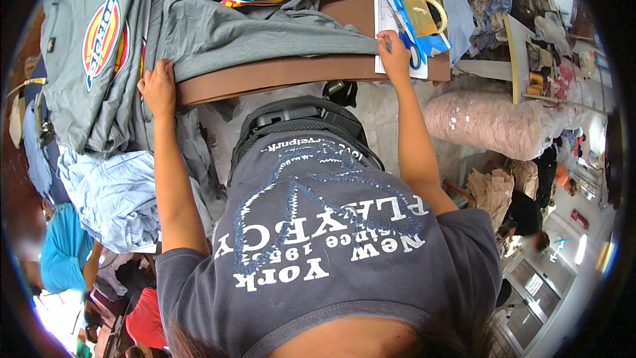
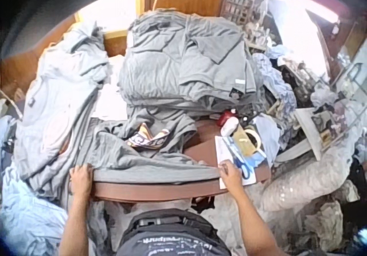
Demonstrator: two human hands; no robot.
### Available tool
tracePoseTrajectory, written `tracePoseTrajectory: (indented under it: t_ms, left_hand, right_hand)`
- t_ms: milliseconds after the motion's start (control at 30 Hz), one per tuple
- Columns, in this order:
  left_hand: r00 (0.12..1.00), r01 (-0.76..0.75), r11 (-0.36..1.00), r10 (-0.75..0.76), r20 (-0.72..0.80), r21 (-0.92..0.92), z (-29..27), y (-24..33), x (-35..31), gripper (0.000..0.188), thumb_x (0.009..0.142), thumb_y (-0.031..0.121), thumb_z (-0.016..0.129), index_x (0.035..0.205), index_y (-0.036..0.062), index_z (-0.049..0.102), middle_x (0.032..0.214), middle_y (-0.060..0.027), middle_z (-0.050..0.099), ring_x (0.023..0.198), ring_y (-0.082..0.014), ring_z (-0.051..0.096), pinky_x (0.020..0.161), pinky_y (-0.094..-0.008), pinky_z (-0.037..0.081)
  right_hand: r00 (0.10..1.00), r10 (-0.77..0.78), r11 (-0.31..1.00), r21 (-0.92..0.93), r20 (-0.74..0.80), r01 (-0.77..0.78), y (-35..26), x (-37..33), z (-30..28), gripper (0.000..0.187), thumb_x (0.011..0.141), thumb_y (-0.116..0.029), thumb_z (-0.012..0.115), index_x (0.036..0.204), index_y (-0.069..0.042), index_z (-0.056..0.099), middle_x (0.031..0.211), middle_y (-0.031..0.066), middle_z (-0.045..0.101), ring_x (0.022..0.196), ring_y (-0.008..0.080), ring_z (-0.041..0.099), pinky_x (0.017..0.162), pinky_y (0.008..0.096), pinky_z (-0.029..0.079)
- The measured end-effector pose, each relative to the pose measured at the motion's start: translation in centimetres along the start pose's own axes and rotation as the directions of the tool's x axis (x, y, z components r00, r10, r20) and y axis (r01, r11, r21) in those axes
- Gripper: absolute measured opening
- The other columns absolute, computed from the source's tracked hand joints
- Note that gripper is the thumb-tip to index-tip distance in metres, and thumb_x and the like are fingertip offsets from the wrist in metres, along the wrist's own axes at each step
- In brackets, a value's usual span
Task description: The person picks up several grey shirts one at a time, smoothing them out on a table and using scissors to trim loose threads from the collars and logos.
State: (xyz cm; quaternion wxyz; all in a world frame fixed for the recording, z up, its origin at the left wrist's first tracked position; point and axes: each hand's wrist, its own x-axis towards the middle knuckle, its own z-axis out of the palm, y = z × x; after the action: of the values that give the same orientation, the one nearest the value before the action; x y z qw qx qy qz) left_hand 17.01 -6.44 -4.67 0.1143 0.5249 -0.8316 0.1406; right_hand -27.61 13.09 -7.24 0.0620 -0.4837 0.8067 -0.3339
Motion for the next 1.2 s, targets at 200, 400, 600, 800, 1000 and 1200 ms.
tracePoseTrajectory:
  t_ms: [200, 400, 600, 800, 1000, 1200]
  left_hand:
    - [0.999, 0.000, 1.000, -0.001, -0.048, -0.009, 0.1, 0.0, 0.0, 0.017, 0.083, 0.029, 0.047, 0.086, 0.0137, 0.055, 0.074, 0.0000, 0.060, 0.068, -0.0181, 0.052, 0.068, -0.0343, 0.036]
    - [0.992, 0.112, 0.987, -0.103, 0.078, -0.114, -0.5, 1.0, -0.5, 0.020, 0.084, 0.031, 0.046, 0.087, 0.0135, 0.056, 0.077, -0.0037, 0.060, 0.074, -0.0214, 0.052, 0.071, -0.0371, 0.035]
    - [0.982, -0.121, 0.809, 0.181, 0.049, -0.575, -4.7, 3.0, -7.1, 0.019, 0.075, 0.022, 0.059, 0.068, 0.0052, 0.054, 0.060, -0.0099, 0.049, 0.063, -0.0261, 0.047, 0.060, -0.0357, 0.034]
    - [0.741, -0.377, 0.860, 0.502, 0.446, -0.343, -4.0, 4.5, -14.6, 0.019, 0.074, 0.024, 0.054, 0.064, 0.0084, 0.058, 0.063, -0.0068, 0.056, 0.065, -0.0218, 0.052, 0.068, -0.0343, 0.036]
    - [0.536, -0.274, 0.913, 0.407, 0.740, -0.304, 0.7, 5.4, -16.6, 0.013, 0.074, 0.013, 0.052, 0.068, 0.0057, 0.060, 0.065, -0.0093, 0.059, 0.067, -0.0256, 0.057, 0.059, -0.0435, 0.042]
    - [0.999, 0.022, 0.898, -0.037, -0.027, -0.439, -5.5, 6.9, -4.6, 0.021, 0.074, 0.009, 0.054, 0.094, 0.0045, 0.053, 0.088, -0.0154, 0.053, 0.085, -0.0304, 0.050, 0.076, -0.0393, 0.038]
  right_hand:
    - [0.997, 0.051, 0.989, 0.140, 0.050, -0.058, 0.2, 0.1, -0.5, 0.014, 0.079, -0.022, 0.052, 0.088, -0.012, 0.056, 0.082, 0.0079, 0.061, 0.079, 0.0256, 0.057, 0.068, 0.0345, 0.040]
    - [0.993, 0.058, 0.973, 0.216, 0.099, -0.079, 0.0, 0.4, -0.6, 0.016, 0.080, -0.021, 0.052, 0.090, -0.010, 0.057, 0.082, 0.0080, 0.060, 0.078, 0.0203, 0.057, 0.069, 0.0294, 0.041]
    - [0.907, 0.200, 0.707, 0.586, 0.371, -0.396, -2.1, -3.9, -5.3, 0.020, 0.078, -0.018, 0.058, 0.092, -0.003, 0.057, 0.080, -0.0004, 0.059, 0.074, 0.0098, 0.052, 0.064, 0.0233, 0.040]
    - [0.630, 0.176, 0.850, 0.206, 0.756, -0.485, 3.8, -11.6, -4.4, 0.018, 0.073, -0.013, 0.062, 0.088, -0.004, 0.060, 0.077, 0.0015, 0.059, 0.068, 0.0092, 0.052, 0.062, 0.0224, 0.041]
    - [0.594, 0.189, 0.982, -0.161, 0.782, -0.101, 5.7, -14.6, -0.4, 0.018, 0.070, -0.013, 0.062, 0.086, -0.005, 0.060, 0.072, 0.0086, 0.059, 0.064, 0.0172, 0.056, 0.061, 0.0279, 0.043]
    - [0.925, 0.170, 0.977, 0.062, 0.341, -0.202, -6.8, -5.4, -1.2, 0.026, 0.073, -0.021, 0.061, 0.095, -0.008, 0.055, 0.077, 0.0094, 0.057, 0.069, 0.0255, 0.056, 0.063, 0.0336, 0.044]
